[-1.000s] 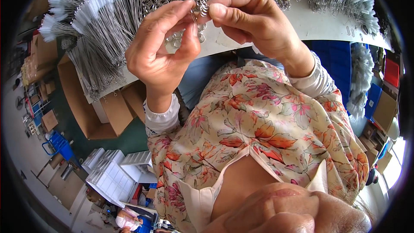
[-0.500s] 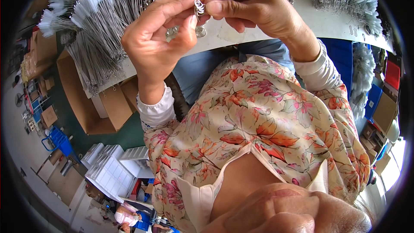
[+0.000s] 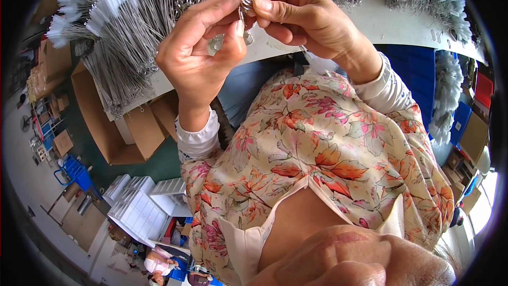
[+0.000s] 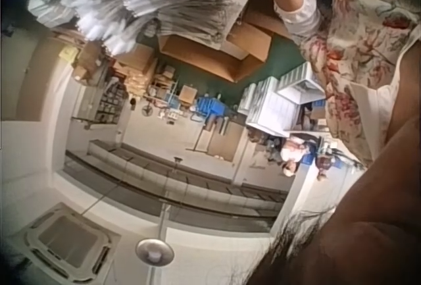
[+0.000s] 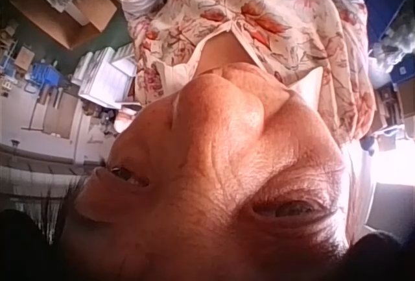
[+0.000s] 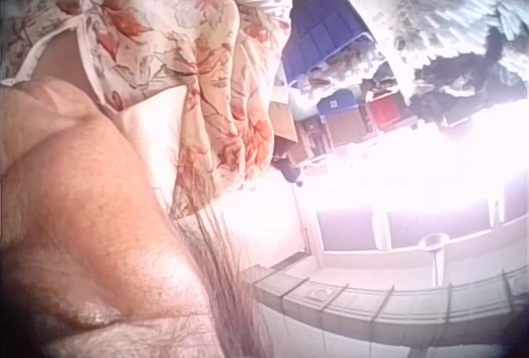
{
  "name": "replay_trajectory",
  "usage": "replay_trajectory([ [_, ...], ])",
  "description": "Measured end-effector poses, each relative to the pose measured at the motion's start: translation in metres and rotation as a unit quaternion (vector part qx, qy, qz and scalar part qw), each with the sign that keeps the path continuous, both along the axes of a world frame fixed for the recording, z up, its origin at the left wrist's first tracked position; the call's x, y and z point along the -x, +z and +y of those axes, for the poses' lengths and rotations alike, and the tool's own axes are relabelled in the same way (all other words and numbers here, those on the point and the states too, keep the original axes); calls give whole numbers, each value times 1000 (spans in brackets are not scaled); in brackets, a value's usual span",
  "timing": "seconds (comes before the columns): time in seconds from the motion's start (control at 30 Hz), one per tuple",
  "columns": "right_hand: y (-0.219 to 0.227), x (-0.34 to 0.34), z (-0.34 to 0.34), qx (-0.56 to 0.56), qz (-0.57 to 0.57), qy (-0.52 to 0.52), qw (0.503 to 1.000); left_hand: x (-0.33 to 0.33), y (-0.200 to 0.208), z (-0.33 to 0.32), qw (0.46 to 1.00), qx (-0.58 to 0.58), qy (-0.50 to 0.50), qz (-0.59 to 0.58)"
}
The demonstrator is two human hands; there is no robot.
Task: Assembling small white brushes by attaching metal rings to the stems.
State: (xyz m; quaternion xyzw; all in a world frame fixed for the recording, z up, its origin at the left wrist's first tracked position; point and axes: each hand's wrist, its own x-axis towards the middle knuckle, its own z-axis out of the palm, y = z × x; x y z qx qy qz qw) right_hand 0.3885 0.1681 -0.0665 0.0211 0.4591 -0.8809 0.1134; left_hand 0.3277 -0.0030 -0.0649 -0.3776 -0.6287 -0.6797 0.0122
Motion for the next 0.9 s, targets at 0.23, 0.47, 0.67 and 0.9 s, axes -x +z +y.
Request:
replay_trajectory([
  [0.23, 12, 9, 8, -23, 38, 44, 998, 6, -1, 0, 1000, 0, -7, -12],
  [0.47, 18, 13, 16, -216, 72, 79, 970, 8, -1, -6, 999, 33, -24, -6],
  [0.67, -2, 0, 6, 1, -62, 68, 996, -2, -6, 3, 997, 0, 40, 68],
  [0.9, -11, 2, -3, -78, 47, -23, 996, 0, -4, 0, 1000, 22, 7, -5],
])
